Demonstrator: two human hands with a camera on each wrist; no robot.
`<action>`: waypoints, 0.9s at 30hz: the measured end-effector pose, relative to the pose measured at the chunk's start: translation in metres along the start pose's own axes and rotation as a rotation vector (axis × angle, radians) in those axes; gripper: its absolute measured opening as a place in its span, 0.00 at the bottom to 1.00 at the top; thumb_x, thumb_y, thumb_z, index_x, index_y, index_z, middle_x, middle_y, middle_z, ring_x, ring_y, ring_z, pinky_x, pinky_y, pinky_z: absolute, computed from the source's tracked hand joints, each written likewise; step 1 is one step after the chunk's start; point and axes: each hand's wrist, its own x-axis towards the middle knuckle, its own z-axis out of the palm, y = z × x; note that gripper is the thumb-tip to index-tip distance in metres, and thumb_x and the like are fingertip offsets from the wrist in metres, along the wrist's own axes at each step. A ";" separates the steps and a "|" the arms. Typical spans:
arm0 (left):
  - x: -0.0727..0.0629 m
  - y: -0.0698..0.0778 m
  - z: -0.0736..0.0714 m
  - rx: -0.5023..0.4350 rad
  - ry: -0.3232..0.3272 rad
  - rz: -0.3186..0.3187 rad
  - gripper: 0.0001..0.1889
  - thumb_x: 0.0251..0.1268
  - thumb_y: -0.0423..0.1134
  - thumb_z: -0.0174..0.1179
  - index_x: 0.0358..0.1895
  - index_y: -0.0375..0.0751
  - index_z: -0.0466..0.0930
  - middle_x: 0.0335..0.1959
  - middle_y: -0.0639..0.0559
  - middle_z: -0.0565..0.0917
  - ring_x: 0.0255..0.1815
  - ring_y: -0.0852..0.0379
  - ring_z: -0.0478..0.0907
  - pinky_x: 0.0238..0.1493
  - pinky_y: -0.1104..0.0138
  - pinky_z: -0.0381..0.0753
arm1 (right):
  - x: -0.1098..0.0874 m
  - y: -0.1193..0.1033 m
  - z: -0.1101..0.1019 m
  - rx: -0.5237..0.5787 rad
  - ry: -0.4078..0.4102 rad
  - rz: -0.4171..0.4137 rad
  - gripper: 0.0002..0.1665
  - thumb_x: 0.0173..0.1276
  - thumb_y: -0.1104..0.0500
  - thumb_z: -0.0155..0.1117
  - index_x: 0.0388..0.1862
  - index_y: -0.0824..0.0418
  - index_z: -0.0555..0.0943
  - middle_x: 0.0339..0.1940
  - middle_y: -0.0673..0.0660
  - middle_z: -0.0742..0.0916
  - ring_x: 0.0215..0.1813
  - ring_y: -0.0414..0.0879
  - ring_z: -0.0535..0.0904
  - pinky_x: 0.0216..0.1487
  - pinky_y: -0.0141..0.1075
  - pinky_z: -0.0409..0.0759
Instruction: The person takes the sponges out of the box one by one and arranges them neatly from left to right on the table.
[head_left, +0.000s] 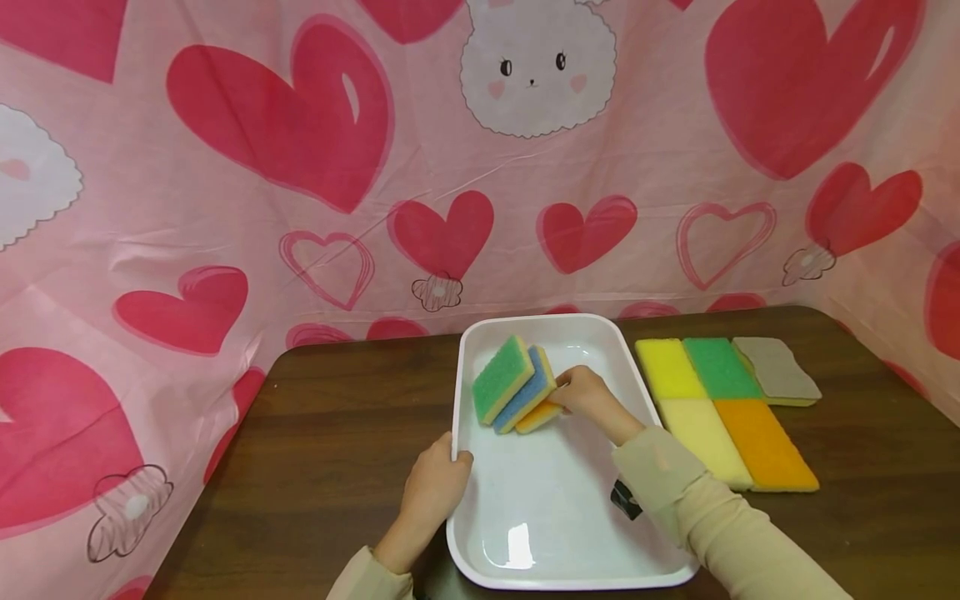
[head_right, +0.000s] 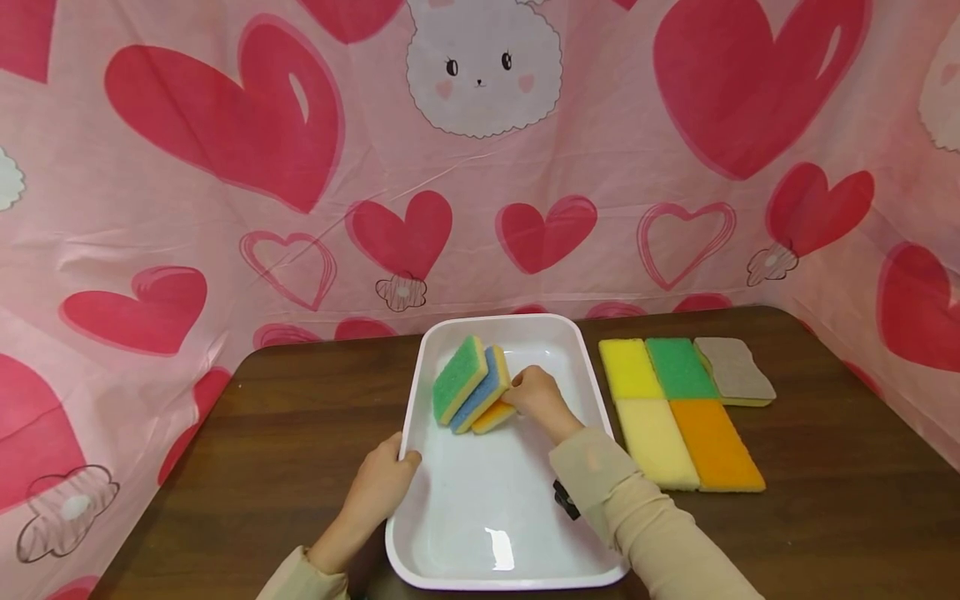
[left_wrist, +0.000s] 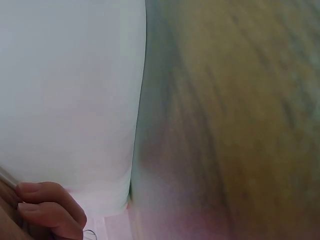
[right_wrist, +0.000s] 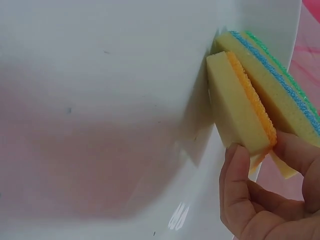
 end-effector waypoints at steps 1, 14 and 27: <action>0.000 0.000 0.000 0.000 0.000 0.000 0.13 0.59 0.39 0.50 0.43 0.36 0.78 0.37 0.40 0.85 0.33 0.49 0.80 0.29 0.58 0.74 | 0.000 0.000 0.000 -0.001 -0.004 0.001 0.22 0.54 0.63 0.61 0.46 0.79 0.79 0.34 0.65 0.86 0.21 0.37 0.76 0.29 0.27 0.76; -0.002 0.001 -0.002 0.000 -0.004 0.005 0.14 0.60 0.39 0.50 0.44 0.36 0.78 0.37 0.40 0.85 0.33 0.49 0.80 0.30 0.57 0.74 | -0.001 0.003 -0.010 0.009 -0.004 0.006 0.23 0.54 0.61 0.60 0.46 0.77 0.80 0.39 0.66 0.87 0.26 0.41 0.78 0.33 0.31 0.78; -0.002 0.001 -0.002 -0.005 -0.008 0.002 0.15 0.60 0.39 0.50 0.45 0.36 0.78 0.39 0.40 0.85 0.34 0.49 0.80 0.30 0.57 0.75 | -0.014 0.007 -0.030 0.071 -0.002 0.053 0.24 0.61 0.58 0.59 0.48 0.77 0.78 0.43 0.67 0.85 0.39 0.49 0.78 0.40 0.36 0.80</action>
